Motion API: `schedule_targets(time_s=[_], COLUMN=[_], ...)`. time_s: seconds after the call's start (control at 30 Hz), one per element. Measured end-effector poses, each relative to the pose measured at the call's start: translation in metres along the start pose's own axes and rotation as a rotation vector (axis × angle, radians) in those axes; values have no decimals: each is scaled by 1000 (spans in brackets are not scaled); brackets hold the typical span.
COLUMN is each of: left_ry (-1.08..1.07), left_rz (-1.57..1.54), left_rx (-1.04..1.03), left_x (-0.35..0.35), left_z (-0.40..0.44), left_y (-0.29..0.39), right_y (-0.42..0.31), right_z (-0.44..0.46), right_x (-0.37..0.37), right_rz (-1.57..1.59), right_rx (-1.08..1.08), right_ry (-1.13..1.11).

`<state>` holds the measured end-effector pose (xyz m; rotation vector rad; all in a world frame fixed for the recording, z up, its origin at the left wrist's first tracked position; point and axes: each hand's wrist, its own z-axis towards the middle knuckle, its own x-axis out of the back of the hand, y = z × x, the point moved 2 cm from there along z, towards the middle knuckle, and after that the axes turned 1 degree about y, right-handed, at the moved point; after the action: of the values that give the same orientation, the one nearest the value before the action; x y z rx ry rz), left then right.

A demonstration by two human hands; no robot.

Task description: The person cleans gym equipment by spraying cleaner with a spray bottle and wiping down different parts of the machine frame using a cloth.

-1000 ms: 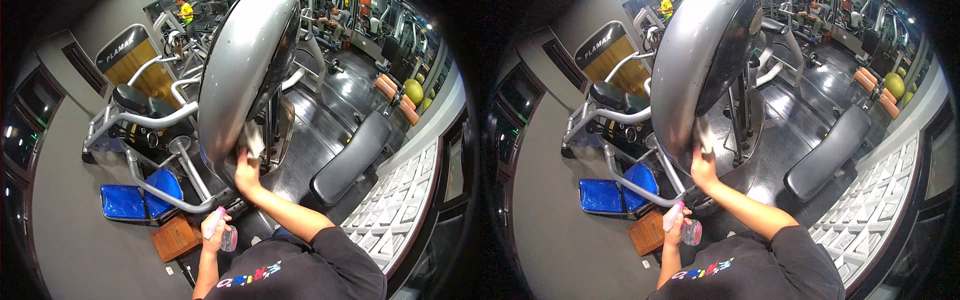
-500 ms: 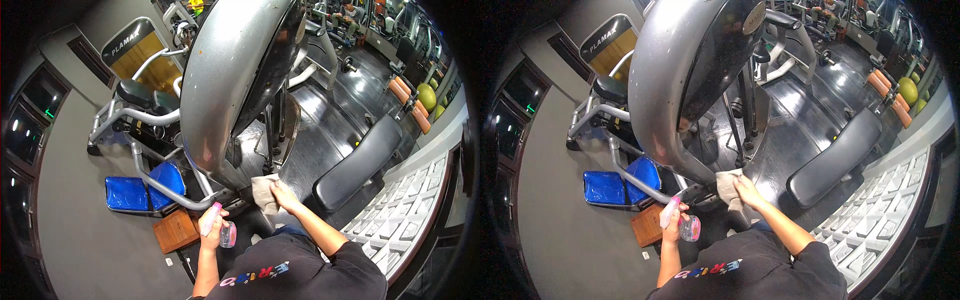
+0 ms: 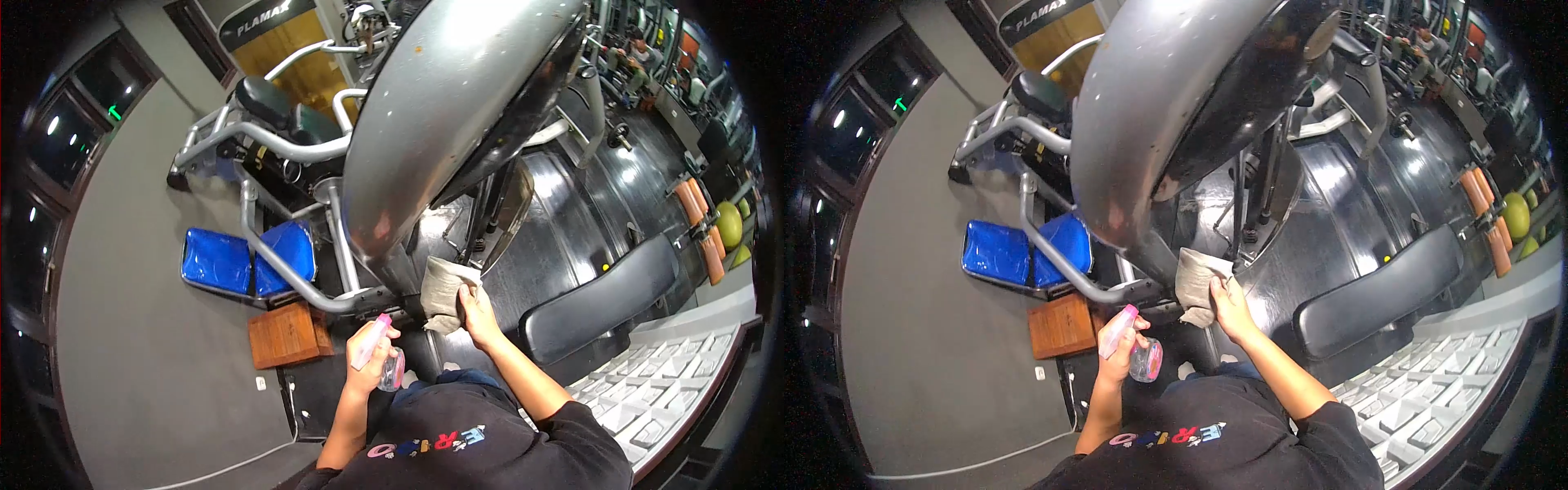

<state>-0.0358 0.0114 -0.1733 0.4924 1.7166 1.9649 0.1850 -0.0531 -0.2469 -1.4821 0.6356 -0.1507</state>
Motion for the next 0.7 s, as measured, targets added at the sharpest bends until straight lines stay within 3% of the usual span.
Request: schedule_targets(time_s=[0.13,0.33,0.7], left_ry=[64,42,-169], left_rz=[6,12,70], left_rx=[37,42,16], left_x=[21,53,126], left_z=[-18,-9,10], left_y=[-3,-6,-22], right_y=[6,3,39], right_z=[2,17,-14], right_x=[-19,-36,-62], right_rz=[-49,-88,18], right_rx=[7,14,44], right_ry=[7,189,489])
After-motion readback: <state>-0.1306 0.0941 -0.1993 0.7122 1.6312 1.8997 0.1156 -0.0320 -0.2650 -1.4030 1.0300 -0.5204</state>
